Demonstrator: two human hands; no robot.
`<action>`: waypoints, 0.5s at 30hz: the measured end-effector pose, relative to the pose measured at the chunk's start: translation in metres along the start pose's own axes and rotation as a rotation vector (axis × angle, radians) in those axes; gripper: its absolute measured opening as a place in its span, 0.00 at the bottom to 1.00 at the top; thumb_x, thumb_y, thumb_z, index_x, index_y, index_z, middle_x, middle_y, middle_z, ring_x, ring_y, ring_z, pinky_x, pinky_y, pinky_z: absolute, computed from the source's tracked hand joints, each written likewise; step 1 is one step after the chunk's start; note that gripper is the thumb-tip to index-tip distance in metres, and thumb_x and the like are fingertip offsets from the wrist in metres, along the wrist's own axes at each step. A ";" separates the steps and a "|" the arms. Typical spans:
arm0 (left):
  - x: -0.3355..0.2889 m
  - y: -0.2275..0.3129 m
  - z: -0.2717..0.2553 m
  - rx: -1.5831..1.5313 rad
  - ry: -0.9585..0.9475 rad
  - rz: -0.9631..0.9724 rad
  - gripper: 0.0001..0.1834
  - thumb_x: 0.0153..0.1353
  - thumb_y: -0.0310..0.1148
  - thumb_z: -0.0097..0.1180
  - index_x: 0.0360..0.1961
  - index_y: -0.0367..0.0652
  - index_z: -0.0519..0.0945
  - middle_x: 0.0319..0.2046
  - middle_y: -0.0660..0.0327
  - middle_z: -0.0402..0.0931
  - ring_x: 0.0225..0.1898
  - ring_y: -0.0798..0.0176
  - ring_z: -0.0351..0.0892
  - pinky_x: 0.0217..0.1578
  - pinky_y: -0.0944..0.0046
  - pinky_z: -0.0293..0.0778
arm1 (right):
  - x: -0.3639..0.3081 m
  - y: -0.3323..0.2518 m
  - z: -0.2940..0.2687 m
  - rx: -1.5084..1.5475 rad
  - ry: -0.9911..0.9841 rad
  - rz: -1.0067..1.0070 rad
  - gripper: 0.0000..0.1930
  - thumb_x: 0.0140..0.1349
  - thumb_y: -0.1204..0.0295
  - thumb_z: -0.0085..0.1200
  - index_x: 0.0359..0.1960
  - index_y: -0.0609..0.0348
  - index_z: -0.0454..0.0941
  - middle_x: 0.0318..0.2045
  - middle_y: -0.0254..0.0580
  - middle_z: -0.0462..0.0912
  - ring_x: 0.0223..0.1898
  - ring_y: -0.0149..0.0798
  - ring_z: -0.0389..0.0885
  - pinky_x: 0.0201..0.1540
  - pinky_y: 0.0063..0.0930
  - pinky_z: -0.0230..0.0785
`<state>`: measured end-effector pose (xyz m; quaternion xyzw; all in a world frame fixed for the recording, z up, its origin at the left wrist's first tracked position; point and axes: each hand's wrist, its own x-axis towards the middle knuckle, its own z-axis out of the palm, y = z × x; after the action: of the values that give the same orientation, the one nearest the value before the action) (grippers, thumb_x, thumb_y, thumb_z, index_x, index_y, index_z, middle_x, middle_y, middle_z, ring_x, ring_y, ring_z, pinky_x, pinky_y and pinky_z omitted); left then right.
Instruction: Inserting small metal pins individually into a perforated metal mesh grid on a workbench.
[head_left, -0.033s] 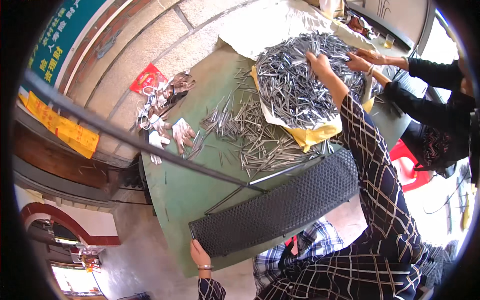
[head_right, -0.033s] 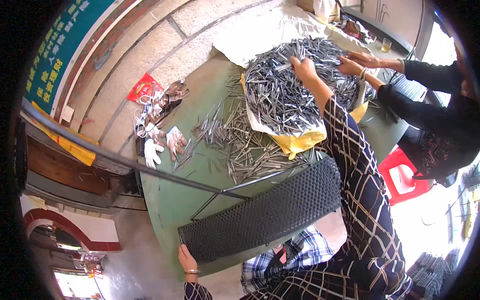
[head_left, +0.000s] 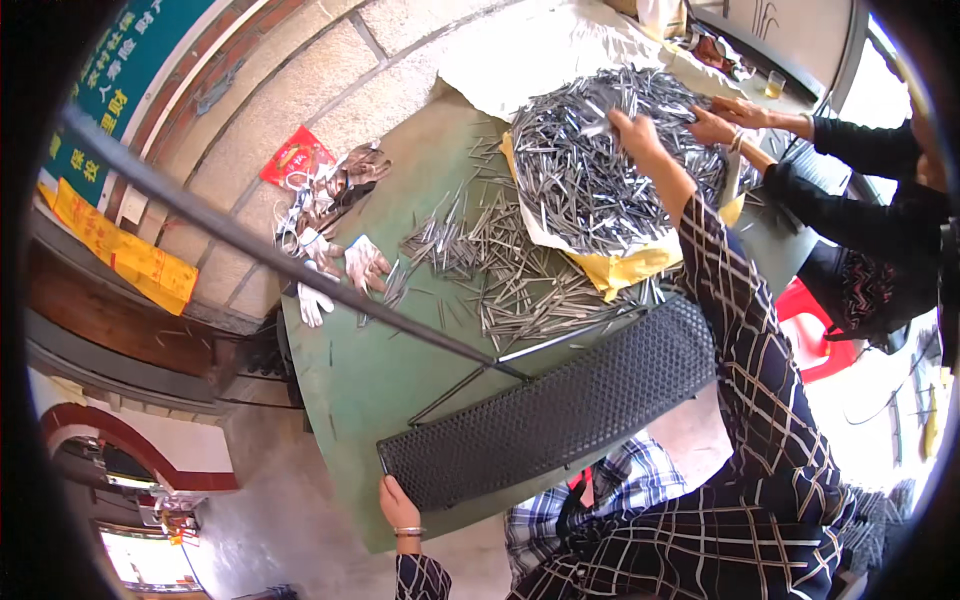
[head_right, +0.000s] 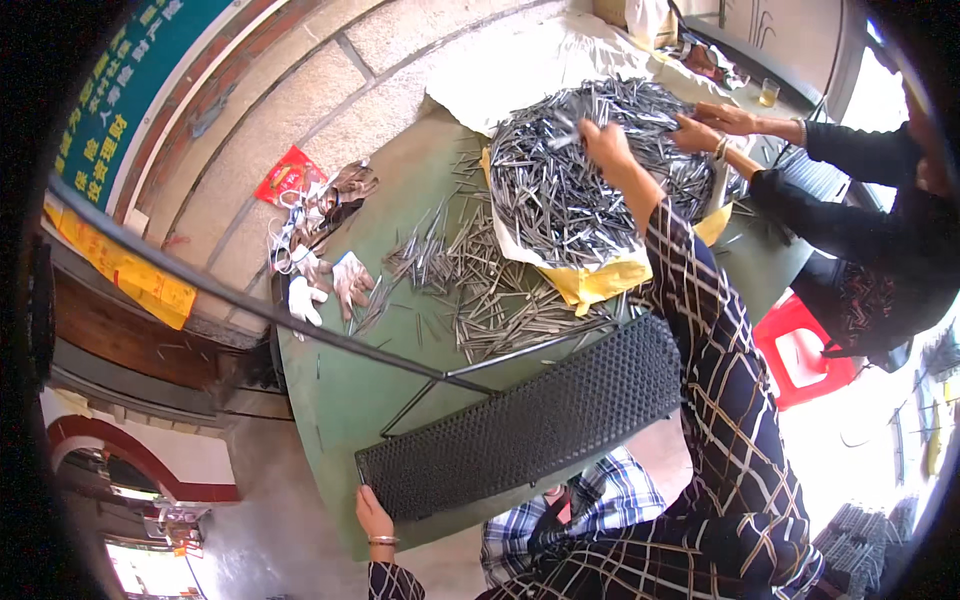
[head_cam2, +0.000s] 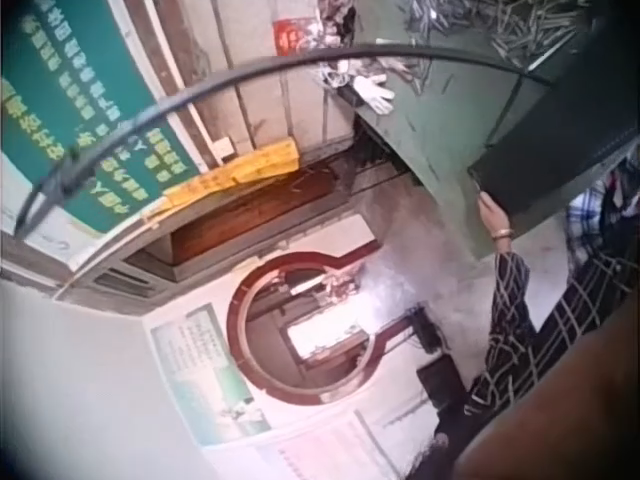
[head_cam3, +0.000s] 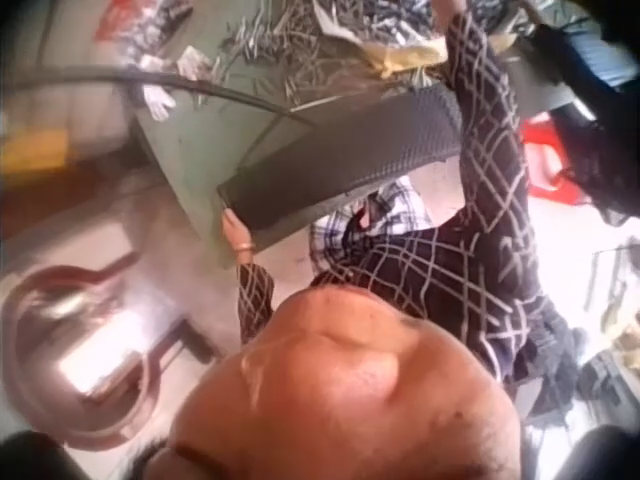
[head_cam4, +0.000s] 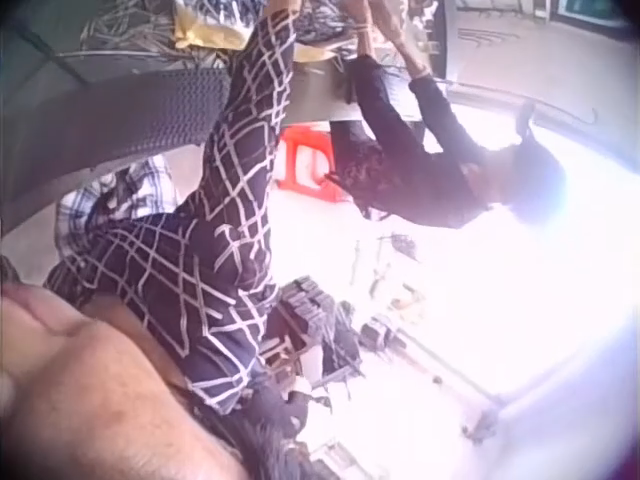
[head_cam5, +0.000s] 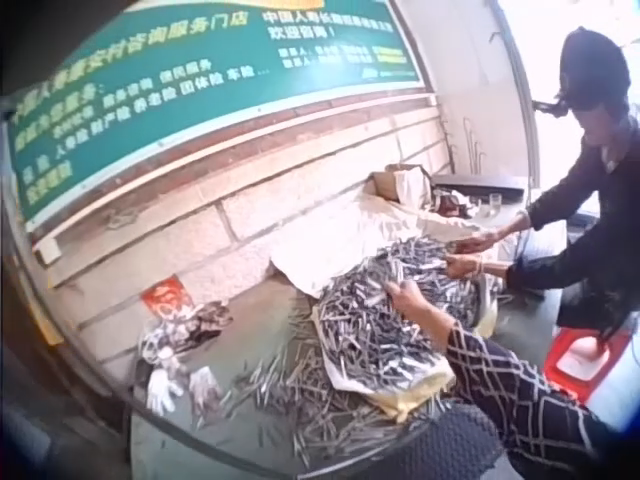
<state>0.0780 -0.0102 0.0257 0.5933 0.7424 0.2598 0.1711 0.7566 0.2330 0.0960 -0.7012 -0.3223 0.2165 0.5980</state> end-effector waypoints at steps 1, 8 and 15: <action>0.004 0.003 0.004 -0.026 -0.007 0.018 0.21 0.67 0.39 0.38 0.46 0.30 0.72 0.41 0.43 0.74 0.41 0.46 0.73 0.44 0.56 0.66 | -0.008 0.001 -0.010 0.087 -0.002 -0.008 0.21 0.56 0.59 0.52 0.17 0.67 0.75 0.15 0.39 0.73 0.16 0.33 0.69 0.17 0.30 0.59; -0.018 0.083 -0.037 -0.193 0.324 0.320 0.15 0.62 0.30 0.45 0.48 0.35 0.73 0.45 0.50 0.73 0.47 0.50 0.72 0.49 0.57 0.67 | -0.140 -0.029 0.006 0.285 -0.202 0.035 0.17 0.60 0.62 0.50 0.18 0.59 0.73 0.14 0.33 0.71 0.14 0.28 0.66 0.18 0.24 0.58; -0.073 0.191 -0.041 -0.539 -0.022 0.707 0.15 0.57 0.21 0.49 0.47 0.33 0.72 0.45 0.53 0.72 0.48 0.58 0.72 0.49 0.64 0.69 | -0.197 -0.038 -0.010 0.553 -0.250 0.143 0.13 0.61 0.64 0.51 0.23 0.60 0.73 0.15 0.34 0.71 0.15 0.31 0.69 0.17 0.25 0.62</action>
<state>0.2232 -0.0580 0.1672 0.7476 0.3977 0.4805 0.2282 0.6191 0.0889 0.1186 -0.5008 -0.2723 0.4221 0.7049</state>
